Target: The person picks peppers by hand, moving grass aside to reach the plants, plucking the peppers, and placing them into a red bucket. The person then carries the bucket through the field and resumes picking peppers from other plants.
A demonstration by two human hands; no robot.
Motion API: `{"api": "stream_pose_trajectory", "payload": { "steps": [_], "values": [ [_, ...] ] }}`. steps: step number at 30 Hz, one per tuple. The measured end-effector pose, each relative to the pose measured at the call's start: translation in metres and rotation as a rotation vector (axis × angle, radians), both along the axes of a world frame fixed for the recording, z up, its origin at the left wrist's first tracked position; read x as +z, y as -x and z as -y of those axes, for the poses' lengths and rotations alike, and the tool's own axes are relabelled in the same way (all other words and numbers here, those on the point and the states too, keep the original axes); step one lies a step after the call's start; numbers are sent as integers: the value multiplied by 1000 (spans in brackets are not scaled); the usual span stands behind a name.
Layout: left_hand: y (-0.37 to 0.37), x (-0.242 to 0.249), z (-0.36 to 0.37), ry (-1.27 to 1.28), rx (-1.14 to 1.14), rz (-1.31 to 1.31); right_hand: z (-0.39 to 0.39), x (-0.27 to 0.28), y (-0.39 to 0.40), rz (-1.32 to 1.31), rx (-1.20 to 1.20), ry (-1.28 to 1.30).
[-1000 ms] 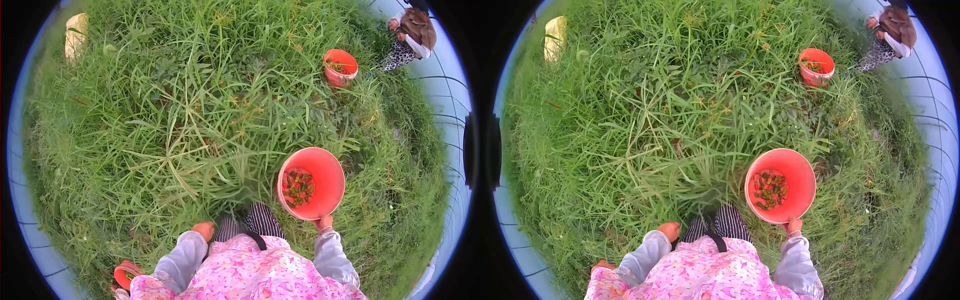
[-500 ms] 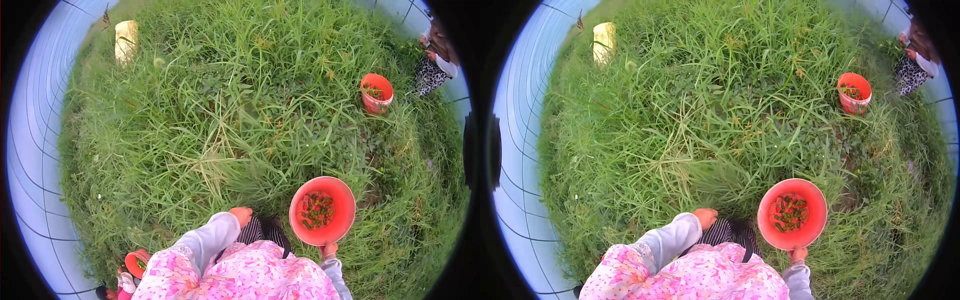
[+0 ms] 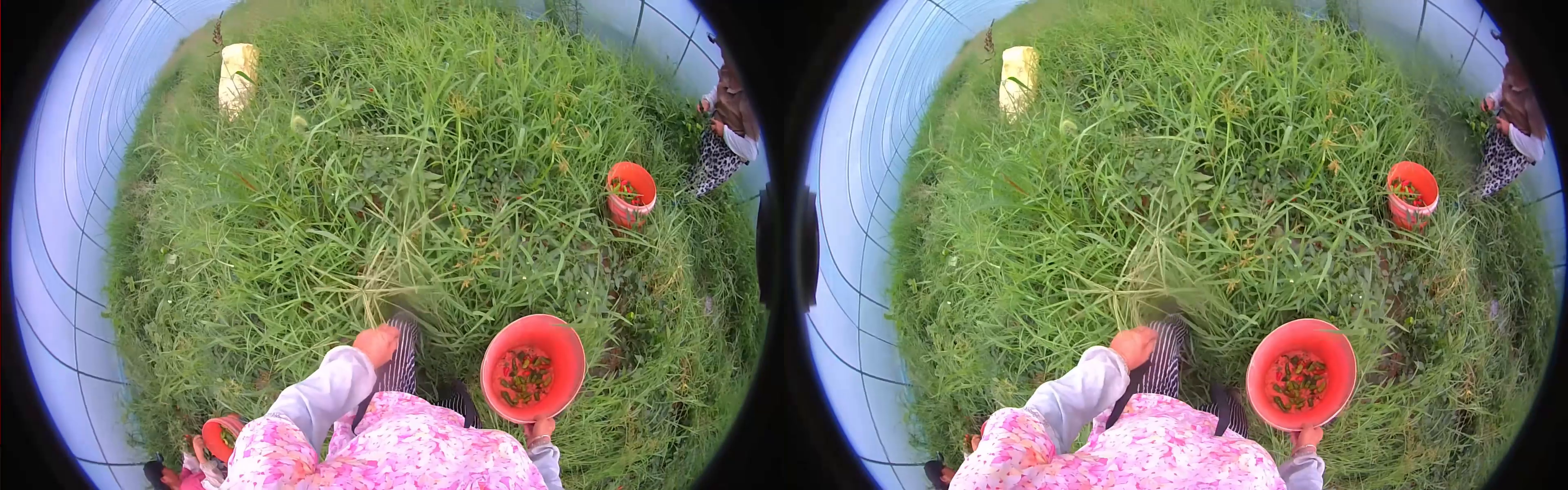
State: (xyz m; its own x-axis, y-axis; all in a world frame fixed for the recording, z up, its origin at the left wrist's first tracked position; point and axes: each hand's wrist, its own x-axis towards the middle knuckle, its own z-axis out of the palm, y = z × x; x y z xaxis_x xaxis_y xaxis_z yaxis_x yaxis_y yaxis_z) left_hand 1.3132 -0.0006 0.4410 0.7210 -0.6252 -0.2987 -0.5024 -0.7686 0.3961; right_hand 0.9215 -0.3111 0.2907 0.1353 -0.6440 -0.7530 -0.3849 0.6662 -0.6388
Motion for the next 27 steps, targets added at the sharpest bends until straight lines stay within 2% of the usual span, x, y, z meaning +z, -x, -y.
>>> {"api": "stream_pose_trajectory", "payload": {
  "steps": [2, 3, 7, 8, 9, 10, 11, 12, 14, 15, 16, 17, 19, 20, 23, 25, 26, 27],
  "values": [
    [-14, -18, -8, -35, -20, -19, 3, 7, -12, 32, -31, 34],
    [-23, -24, -8, -73, -2, -60, -4, 30, -22, 54, -90, 41],
    [-99, -67, -14, -158, -129, -81, -24, 100, -53, 72, 8, 71],
    [-120, -89, -25, -164, -183, -79, -35, 128, -80, 32, 14, 61],
    [-149, -154, -48, -26, -80, -60, -42, 150, -111, -4, 25, 57],
    [-175, -160, -56, 10, -45, -1, -46, 165, -138, -18, 35, 76],
    [-200, -165, -63, 45, -10, 58, -51, 177, -169, -25, 53, 89],
    [-244, -109, -52, -18, -73, 163, -55, 185, -200, -20, 65, 105],
    [-304, -106, -79, -27, 89, 414, -55, 204, -264, 65, 117, 116],
    [-344, -65, -76, -378, 161, 143, -53, 207, -293, 104, 146, 135],
    [-379, -98, -115, -404, 24, 432, -52, 211, -322, 143, 172, 150],
    [-405, -77, -130, -493, 98, 387, -54, 216, -355, 175, 169, 164],
    [-454, -79, -180, -574, 190, 441, -61, 227, -428, 266, 191, 193],
    [-467, -57, -188, -751, 242, 350, -65, 231, -465, 326, 210, 208],
    [-499, -89, -263, -947, 375, 250, -79, 236, -569, 450, 312, 227],
    [-495, -116, -305, -1064, 384, 154, -91, 230, -633, 498, 414, 216],
    [-486, -145, -335, -1000, 419, 194, -99, 222, -664, 513, 467, 205],
    [-472, -148, -347, -960, 436, 140, -113, 216, -695, 494, 540, 212]
  ]
}}
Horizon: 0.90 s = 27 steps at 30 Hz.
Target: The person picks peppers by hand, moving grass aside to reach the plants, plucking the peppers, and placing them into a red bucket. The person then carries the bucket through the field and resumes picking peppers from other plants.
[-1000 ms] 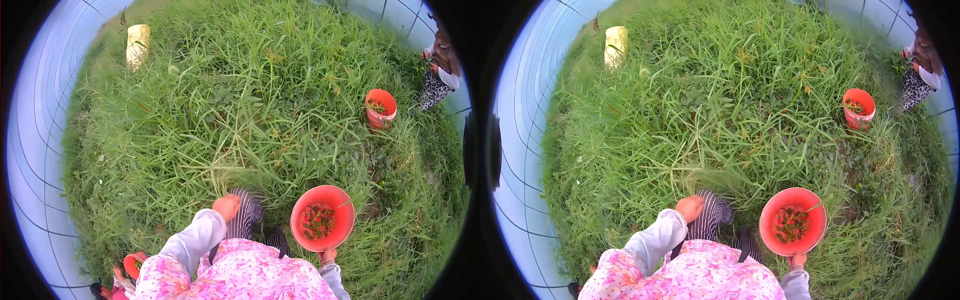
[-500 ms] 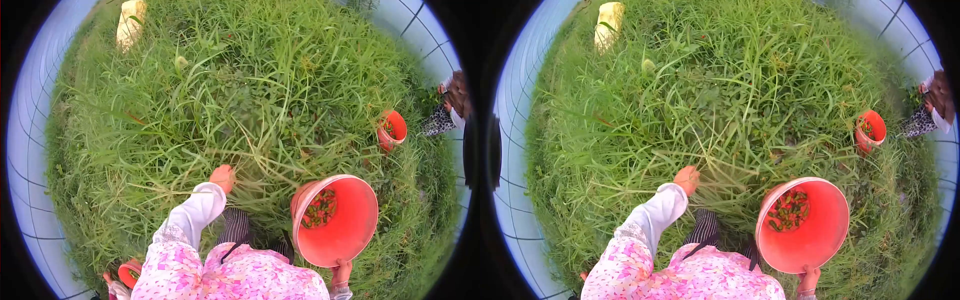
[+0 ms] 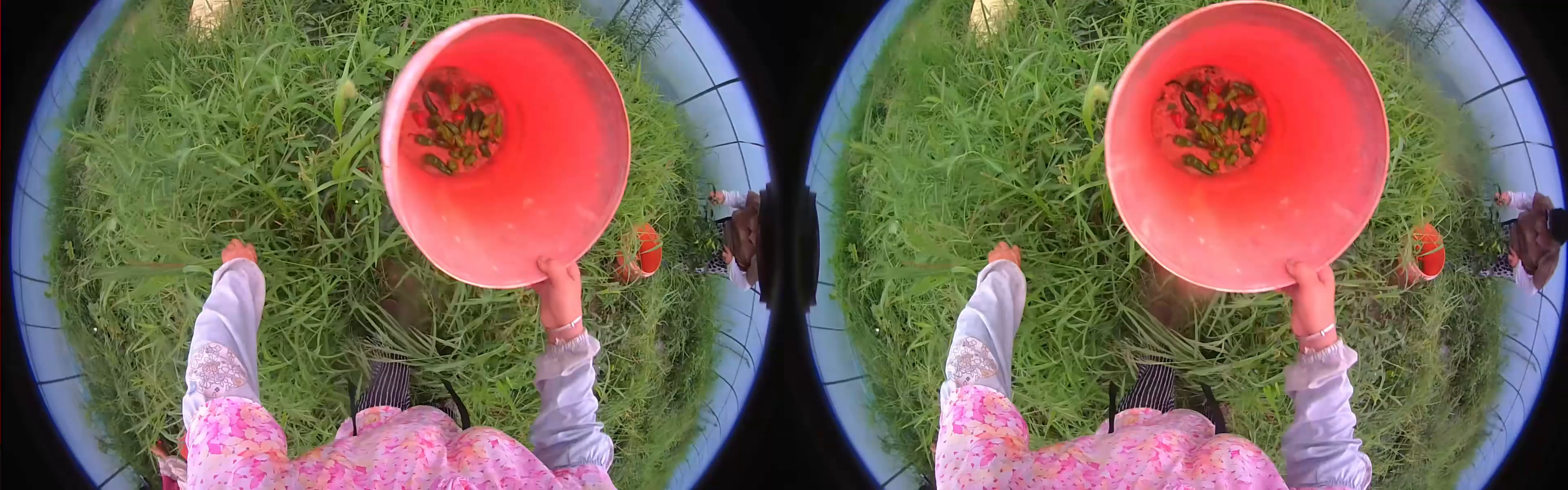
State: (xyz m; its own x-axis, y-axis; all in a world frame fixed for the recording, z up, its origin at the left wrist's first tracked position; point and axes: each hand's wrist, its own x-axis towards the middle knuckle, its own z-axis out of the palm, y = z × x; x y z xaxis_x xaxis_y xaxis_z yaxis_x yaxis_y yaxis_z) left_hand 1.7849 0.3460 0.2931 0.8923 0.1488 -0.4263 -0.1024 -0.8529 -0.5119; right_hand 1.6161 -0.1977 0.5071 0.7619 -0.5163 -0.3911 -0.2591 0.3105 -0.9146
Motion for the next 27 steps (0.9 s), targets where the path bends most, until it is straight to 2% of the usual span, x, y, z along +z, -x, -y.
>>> {"api": "stream_pose_trajectory", "payload": {
  "steps": [1, 3, 5, 6, 7, 8, 9, 10, 11, 12, 13, 15, 17, 18, 21, 23, 24, 25, 26, 27],
  "values": [
    [13, -2, -5, 52, 113, 20, -18, -5, -28, -21, 60, 30],
    [45, 14, -11, 66, -101, -23, -66, -21, -73, 24, 169, 14],
    [69, 29, -8, 95, -134, -52, -105, -63, -105, 43, 280, 9],
    [83, 31, -12, 123, -237, 25, -131, -87, -116, 85, 304, 154],
    [90, 35, -11, 165, -235, -15, -154, -107, -123, 10, 418, 253],
    [101, 43, -12, 335, -290, 23, -176, -119, -123, -83, 512, 252],
    [104, 81, 22, 512, -158, -23, -198, -131, -124, -172, 612, 256],
    [112, 93, 24, 744, -52, -82, -217, -144, -117, -154, 671, 360],
    [125, 83, 19, 1087, 221, -94, -236, -160, -111, -132, 735, 462],
    [141, 65, 5, 1499, 548, -169, -254, -176, -104, -163, 733, 453],
    [154, 64, 4, 1575, 746, -124, -265, -188, -97, -196, 733, 447],
    [181, 71, 17, 1698, 1149, -26, -269, -191, -91, -461, 970, 89],
    [192, 78, 32, 1759, 1567, 64, -271, -192, -77, -637, 1013, -63],
    [191, 77, 40, 1713, 1617, 25, -273, -205, -69, -698, 1041, -87],
    [182, 64, 52, 1630, 1751, -45, -277, -233, -44, -529, 1018, 303],
    [183, 41, 44, 1651, 1833, -58, -273, -231, -40, -518, 1000, 157],
    [173, 52, 58, 1709, 1849, 77, -261, -217, -44, -475, 1010, 125],
    [168, 47, 44, 1721, 1860, 75, -250, -200, -44, -396, 1017, 52],
    [157, 54, 50, 1875, 1766, 105, -240, -190, -50, -478, 1097, -159],
    [148, 51, 39, 1932, 1733, 53, -239, -200, -45, -444, 1064, -246]
  ]
}}
